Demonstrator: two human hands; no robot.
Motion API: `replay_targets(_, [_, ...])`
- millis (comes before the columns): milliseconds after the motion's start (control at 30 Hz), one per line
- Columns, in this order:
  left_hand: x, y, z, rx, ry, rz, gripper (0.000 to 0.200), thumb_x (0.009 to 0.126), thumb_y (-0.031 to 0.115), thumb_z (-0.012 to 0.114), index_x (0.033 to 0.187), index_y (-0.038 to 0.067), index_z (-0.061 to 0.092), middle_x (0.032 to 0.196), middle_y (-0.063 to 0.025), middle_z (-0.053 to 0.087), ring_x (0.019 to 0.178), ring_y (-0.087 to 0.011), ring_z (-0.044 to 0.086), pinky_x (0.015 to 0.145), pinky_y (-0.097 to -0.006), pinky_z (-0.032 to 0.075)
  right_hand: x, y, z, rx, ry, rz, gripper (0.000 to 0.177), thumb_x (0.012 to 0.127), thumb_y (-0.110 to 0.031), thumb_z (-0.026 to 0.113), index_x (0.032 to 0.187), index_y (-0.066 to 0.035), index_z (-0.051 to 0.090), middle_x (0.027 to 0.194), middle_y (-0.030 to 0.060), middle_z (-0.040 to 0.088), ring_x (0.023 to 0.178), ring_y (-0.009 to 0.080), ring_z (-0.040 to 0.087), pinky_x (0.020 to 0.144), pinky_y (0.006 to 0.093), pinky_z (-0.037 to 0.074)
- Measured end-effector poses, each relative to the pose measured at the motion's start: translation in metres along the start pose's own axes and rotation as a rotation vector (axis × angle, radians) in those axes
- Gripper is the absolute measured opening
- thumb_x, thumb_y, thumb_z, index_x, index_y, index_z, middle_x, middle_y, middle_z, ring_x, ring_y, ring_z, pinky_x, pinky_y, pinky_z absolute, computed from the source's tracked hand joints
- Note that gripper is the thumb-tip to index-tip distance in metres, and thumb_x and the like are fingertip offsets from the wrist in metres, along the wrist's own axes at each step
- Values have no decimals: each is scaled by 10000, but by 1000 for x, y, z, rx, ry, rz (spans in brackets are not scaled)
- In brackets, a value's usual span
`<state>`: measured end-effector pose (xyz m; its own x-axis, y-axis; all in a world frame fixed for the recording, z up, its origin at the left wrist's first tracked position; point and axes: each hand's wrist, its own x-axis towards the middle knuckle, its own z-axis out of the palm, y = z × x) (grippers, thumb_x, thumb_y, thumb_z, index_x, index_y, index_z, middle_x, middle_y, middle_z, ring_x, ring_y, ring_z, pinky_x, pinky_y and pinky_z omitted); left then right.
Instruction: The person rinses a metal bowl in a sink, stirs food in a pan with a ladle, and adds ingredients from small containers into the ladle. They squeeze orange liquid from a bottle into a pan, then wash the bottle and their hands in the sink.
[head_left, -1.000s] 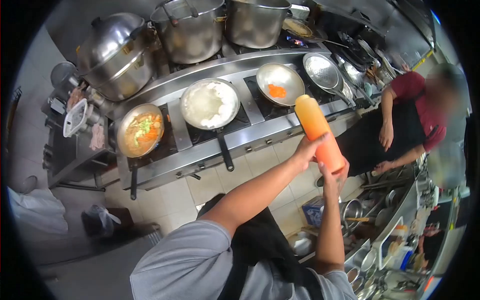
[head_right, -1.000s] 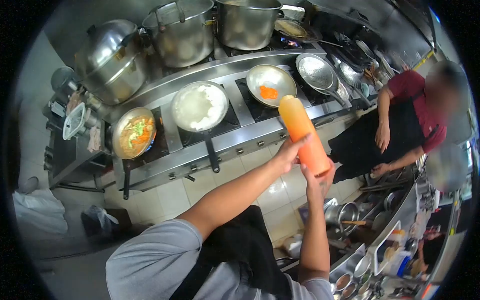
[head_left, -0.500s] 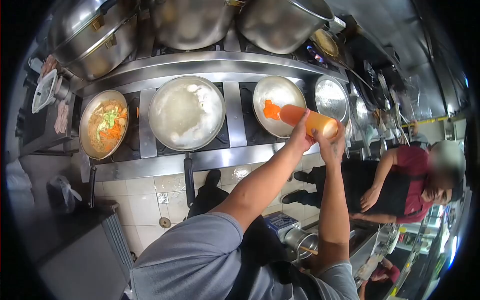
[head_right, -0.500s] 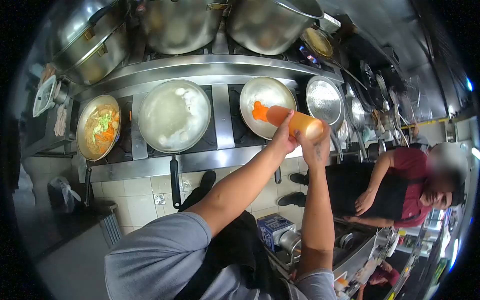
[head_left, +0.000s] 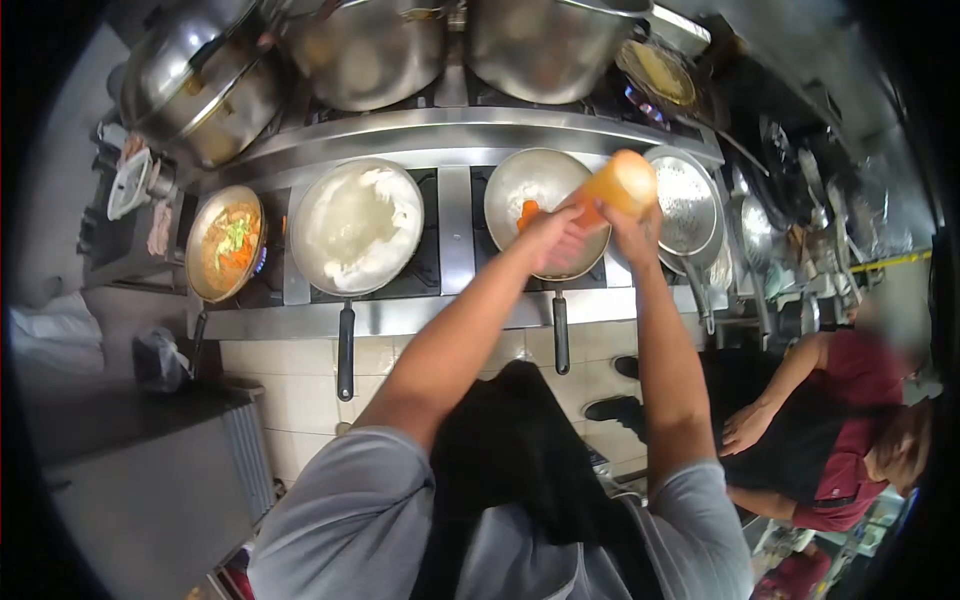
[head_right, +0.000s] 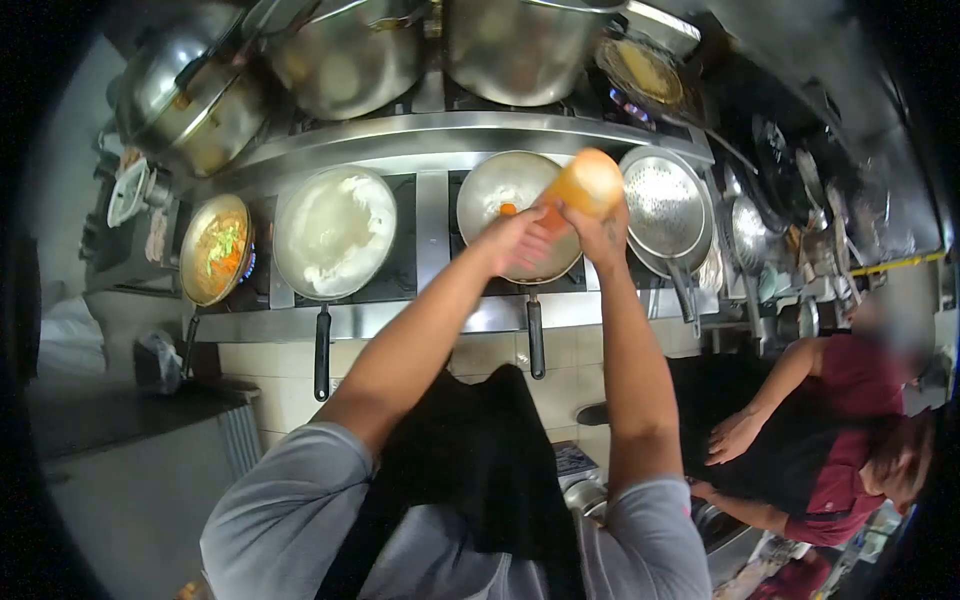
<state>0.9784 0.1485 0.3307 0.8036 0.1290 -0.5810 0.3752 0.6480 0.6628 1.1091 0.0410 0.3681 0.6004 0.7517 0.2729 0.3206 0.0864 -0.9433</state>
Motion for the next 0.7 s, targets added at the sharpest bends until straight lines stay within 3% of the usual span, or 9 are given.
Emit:
replay_targets(33, [3, 4, -9, 398, 211, 227, 812, 677, 414, 804, 1232, -72, 466, 1252, -212, 534, 1174, -278, 528, 991, -382, 415, 6, -4, -2, 6, -43, 4, 566, 685, -136, 779, 1177, -1, 534, 1077, 86, 636, 968, 181, 612, 856, 311, 483])
replay_targets(67, [20, -14, -12, 688, 649, 664, 699, 621, 218, 851, 1181, -34, 516, 1140, -154, 611, 1083, -230, 587, 925, -335, 461, 13, -6, -3, 10, -92, 6, 586, 678, -158, 785, 1182, -1, 531, 1090, 89, 633, 978, 184, 609, 868, 312, 477])
replay_targets(133, [10, 8, 0, 795, 485, 964, 622, 634, 167, 837, 1163, 19, 547, 1085, -91, 647, 1020, -182, 611, 878, -318, 486, 29, -1, -4, 81, -219, -101, 658, 641, -219, 815, 1193, -4, 528, 1086, 87, 633, 982, 188, 607, 894, 321, 467])
replay_targets(167, [14, 18, 2, 808, 481, 960, 622, 634, 167, 837, 1163, 19, 547, 1085, -91, 647, 1020, -182, 611, 878, -318, 486, 37, 1, -7, -98, -251, -89, 817, 602, -260, 834, 1279, -8, 452, 1140, 94, 610, 1041, 201, 585, 931, 327, 447])
replay_targets(233, [23, 36, 5, 661, 209, 872, 663, 617, 139, 822, 1207, 79, 525, 1143, -91, 625, 1047, -183, 594, 889, -307, 471, 40, -17, -9, -69, -255, -67, 885, 600, -265, 835, 1322, -12, 392, 1186, 101, 584, 1086, 207, 558, 951, 328, 431])
replay_targets(333, [15, 42, 22, 563, 363, 914, 547, 637, 83, 807, 1128, 57, 566, 1091, -83, 650, 1009, -173, 610, 881, -314, 477, 47, -12, -19, -87, -303, -13, 1016, 586, -237, 848, 1382, -5, 262, 1283, 122, 510, 1188, 226, 486, 997, 336, 393])
replay_targets(533, [30, 31, 15, 548, 448, 905, 426, 693, 35, 788, 1073, 41, 596, 980, -51, 686, 900, -128, 640, 829, -299, 502, 30, 49, -12, -268, -397, -51, 892, 613, -112, 840, 1341, -41, 329, 1223, 106, 549, 1150, 210, 519, 977, 356, 421])
replay_targets(600, [28, 32, 18, 502, 463, 847, 414, 693, 37, 789, 1065, 40, 606, 971, -53, 691, 881, -127, 643, 814, -299, 505, 30, 58, 1, -51, -222, -28, 730, 602, -160, 828, 1213, -21, 453, 1161, 146, 584, 1085, 274, 574, 939, 352, 439])
replay_targets(700, [38, 29, 10, 481, 477, 825, 395, 695, 41, 789, 1052, 36, 620, 968, -56, 697, 855, -128, 646, 793, -295, 508, 31, 63, 4, -45, -166, -53, 635, 623, -117, 801, 1158, -13, 477, 1085, 143, 618, 1022, 269, 606, 898, 355, 460])
